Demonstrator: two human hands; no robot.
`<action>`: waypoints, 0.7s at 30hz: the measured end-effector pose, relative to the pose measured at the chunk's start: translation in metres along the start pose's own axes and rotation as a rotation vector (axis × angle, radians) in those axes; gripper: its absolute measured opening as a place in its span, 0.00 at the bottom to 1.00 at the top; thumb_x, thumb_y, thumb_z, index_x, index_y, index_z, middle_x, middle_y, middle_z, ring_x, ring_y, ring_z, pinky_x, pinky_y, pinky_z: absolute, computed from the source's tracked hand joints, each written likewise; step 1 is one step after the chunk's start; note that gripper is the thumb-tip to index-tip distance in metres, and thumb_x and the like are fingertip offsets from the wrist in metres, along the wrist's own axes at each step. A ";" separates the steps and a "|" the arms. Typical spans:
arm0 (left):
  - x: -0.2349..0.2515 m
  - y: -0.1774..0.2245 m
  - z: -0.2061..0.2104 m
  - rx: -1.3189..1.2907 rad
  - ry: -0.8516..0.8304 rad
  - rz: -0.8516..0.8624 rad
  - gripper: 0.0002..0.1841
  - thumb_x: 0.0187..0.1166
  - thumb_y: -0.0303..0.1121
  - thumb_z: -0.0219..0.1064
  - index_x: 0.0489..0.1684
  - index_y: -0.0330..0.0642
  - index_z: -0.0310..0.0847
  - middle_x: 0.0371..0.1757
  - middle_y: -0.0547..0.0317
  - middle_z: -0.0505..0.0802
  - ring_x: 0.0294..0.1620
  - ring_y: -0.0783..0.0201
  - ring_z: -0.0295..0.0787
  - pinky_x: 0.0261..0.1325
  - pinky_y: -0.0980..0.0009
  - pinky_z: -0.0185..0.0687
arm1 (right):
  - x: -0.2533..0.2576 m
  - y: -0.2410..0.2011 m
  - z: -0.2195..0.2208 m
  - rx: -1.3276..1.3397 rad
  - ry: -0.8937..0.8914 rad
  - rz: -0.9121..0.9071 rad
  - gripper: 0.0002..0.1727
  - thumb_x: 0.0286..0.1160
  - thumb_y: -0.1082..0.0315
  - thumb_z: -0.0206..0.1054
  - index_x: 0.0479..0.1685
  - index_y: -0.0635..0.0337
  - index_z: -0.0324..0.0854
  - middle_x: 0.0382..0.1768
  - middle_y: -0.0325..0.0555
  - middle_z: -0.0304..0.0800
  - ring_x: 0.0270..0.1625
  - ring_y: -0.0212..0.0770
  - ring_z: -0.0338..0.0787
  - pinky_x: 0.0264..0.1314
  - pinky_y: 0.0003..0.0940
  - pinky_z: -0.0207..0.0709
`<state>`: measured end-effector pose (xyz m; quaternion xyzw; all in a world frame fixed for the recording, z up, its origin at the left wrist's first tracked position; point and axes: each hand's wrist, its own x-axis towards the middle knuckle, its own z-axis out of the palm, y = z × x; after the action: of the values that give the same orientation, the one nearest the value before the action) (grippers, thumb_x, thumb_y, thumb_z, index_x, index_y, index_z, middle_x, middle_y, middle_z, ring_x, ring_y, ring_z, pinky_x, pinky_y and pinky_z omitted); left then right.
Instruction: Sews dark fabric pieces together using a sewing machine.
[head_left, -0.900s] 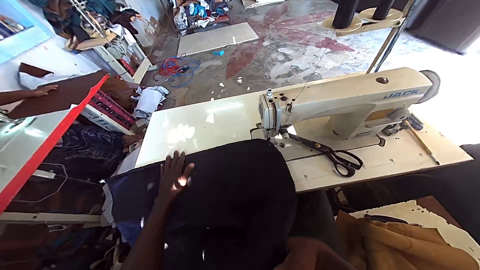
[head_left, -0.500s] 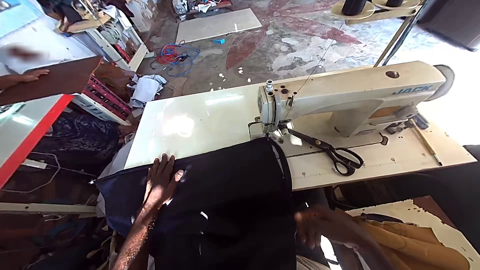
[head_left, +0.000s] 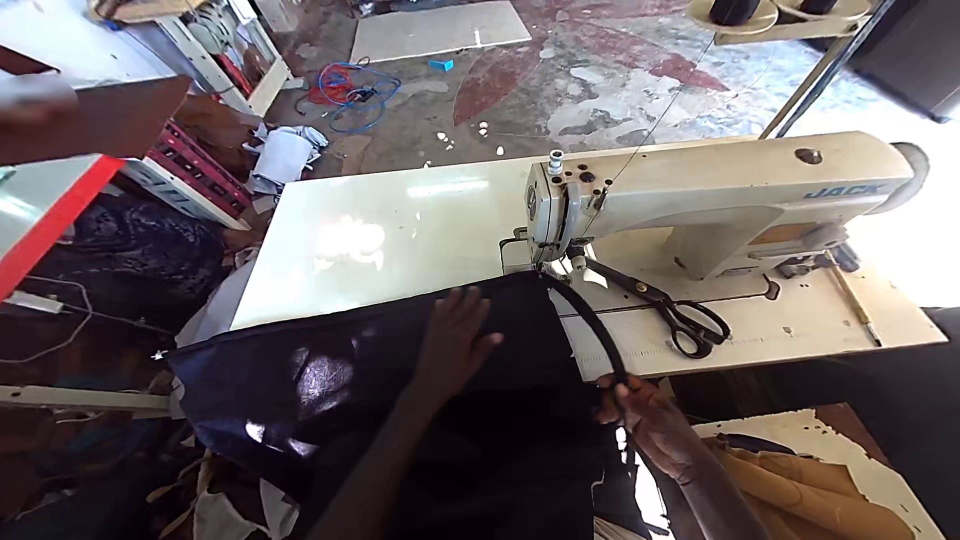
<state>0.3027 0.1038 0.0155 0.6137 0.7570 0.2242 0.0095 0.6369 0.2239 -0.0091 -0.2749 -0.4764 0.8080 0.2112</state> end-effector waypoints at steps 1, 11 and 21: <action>0.014 0.020 0.010 -0.027 -0.043 0.032 0.35 0.87 0.61 0.53 0.83 0.45 0.74 0.90 0.52 0.71 0.94 0.46 0.54 0.93 0.40 0.45 | 0.001 -0.016 0.001 -0.019 0.074 -0.020 0.16 0.85 0.55 0.62 0.57 0.56 0.85 0.25 0.40 0.85 0.31 0.38 0.89 0.50 0.44 0.89; 0.033 0.049 0.057 0.003 -0.163 0.096 0.38 0.87 0.65 0.49 0.88 0.49 0.67 0.94 0.59 0.64 0.95 0.50 0.50 0.93 0.43 0.45 | 0.078 -0.155 0.008 -0.724 0.272 0.009 0.27 0.83 0.56 0.69 0.75 0.59 0.73 0.53 0.54 0.92 0.39 0.49 0.96 0.39 0.46 0.92; 0.068 0.043 0.061 -0.104 -0.080 0.043 0.23 0.85 0.56 0.61 0.58 0.46 0.87 0.81 0.59 0.80 0.82 0.49 0.72 0.75 0.44 0.71 | 0.159 -0.086 0.030 -1.458 0.169 -0.377 0.16 0.83 0.58 0.66 0.55 0.59 0.90 0.58 0.56 0.91 0.65 0.57 0.88 0.67 0.61 0.80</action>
<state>0.3436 0.1939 -0.0064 0.6368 0.7301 0.2388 0.0669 0.5036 0.3402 0.0404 -0.3200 -0.9111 0.2147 0.1462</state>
